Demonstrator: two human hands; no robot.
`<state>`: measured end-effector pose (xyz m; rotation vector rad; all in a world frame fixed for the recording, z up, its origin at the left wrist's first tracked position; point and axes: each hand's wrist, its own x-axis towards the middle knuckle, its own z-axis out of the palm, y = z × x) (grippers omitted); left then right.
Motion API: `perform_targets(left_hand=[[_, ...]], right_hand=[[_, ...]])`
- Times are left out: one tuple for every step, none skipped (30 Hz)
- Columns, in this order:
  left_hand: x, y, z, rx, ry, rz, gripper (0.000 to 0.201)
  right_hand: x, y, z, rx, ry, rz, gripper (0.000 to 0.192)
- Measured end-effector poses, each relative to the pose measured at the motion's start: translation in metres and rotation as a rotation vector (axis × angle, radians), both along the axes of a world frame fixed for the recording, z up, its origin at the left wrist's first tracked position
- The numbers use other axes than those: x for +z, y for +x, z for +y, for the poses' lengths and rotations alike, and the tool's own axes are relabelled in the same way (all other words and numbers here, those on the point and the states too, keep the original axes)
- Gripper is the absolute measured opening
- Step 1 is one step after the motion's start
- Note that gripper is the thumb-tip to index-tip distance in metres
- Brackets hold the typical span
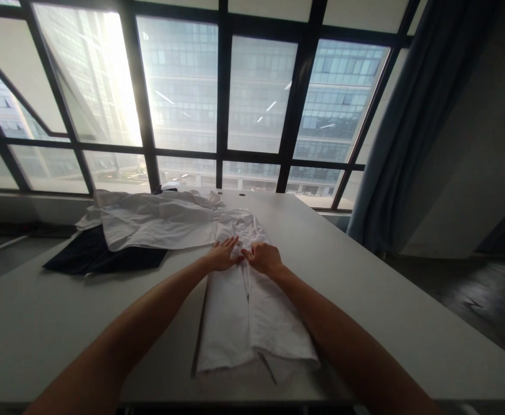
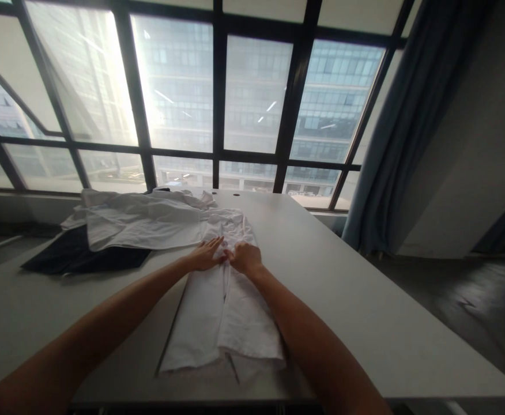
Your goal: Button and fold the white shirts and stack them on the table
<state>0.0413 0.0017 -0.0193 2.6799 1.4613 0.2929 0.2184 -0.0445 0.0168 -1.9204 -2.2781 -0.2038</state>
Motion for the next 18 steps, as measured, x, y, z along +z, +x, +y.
perform_targets(left_hand=[[0.002,-0.001,-0.003,-0.005,0.015,0.004,0.074],[0.005,-0.001,-0.008,-0.012,0.024,0.012,0.072],[0.007,-0.002,-0.015,-0.023,0.021,0.025,0.070],[0.009,-0.004,-0.024,-0.039,0.007,0.042,0.068],[0.011,-0.006,-0.034,-0.064,-0.017,0.064,0.068],[0.012,-0.009,-0.045,-0.100,-0.050,0.091,0.068],[0.014,-0.012,-0.055,-0.141,-0.088,0.118,0.069],[0.015,-0.016,-0.065,-0.183,-0.124,0.137,0.070],[0.017,-0.021,-0.072,-0.222,-0.154,0.147,0.071],[0.018,-0.026,-0.079,-0.256,-0.178,0.147,0.071],[0.020,-0.030,-0.084,-0.282,-0.198,0.143,0.069],[0.022,-0.035,-0.087,-0.298,-0.210,0.135,0.069],[0.024,-0.039,-0.090,-0.307,-0.214,0.128,0.068],[0.026,-0.041,-0.093,-0.313,-0.212,0.121,0.070],[0.029,-0.043,-0.096,-0.323,-0.200,0.107,0.072],[0.033,-0.043,-0.099,-0.341,-0.181,0.083,0.074],[0.036,-0.041,-0.103,-0.365,-0.155,0.045,0.072],[0.039,-0.039,-0.107,-0.392,-0.125,-0.008,0.066]], right_hand=[[0.001,-0.005,-0.010,-0.013,-0.064,0.013,0.060],[0.003,-0.008,-0.019,-0.022,-0.124,0.017,0.061],[0.004,-0.010,-0.025,-0.030,-0.175,0.018,0.062],[0.006,-0.011,-0.029,-0.034,-0.216,0.024,0.060],[0.008,-0.010,-0.031,-0.037,-0.252,0.037,0.056],[0.010,-0.009,-0.032,-0.041,-0.287,0.057,0.049],[0.012,-0.006,-0.031,-0.045,-0.322,0.076,0.041],[0.014,-0.004,-0.029,-0.040,-0.354,0.092,0.032],[0.016,-0.002,-0.028,-0.026,-0.385,0.110,0.025],[0.017,0.001,-0.027,-0.008,-0.416,0.132,0.019],[0.018,0.003,-0.026,0.013,-0.445,0.159,0.015],[0.019,0.005,-0.027,0.038,-0.469,0.193,0.013],[0.019,0.006,-0.027,0.063,-0.490,0.232,0.011],[0.018,0.007,-0.029,0.079,-0.512,0.270,0.009],[0.018,0.008,-0.030,0.086,-0.532,0.306,0.007],[0.017,0.007,-0.031,0.088,-0.545,0.337,0.006],[0.016,0.007,-0.033,0.083,-0.561,0.367,0.008],[0.015,0.006,-0.034,0.073,-0.584,0.392,0.012]])
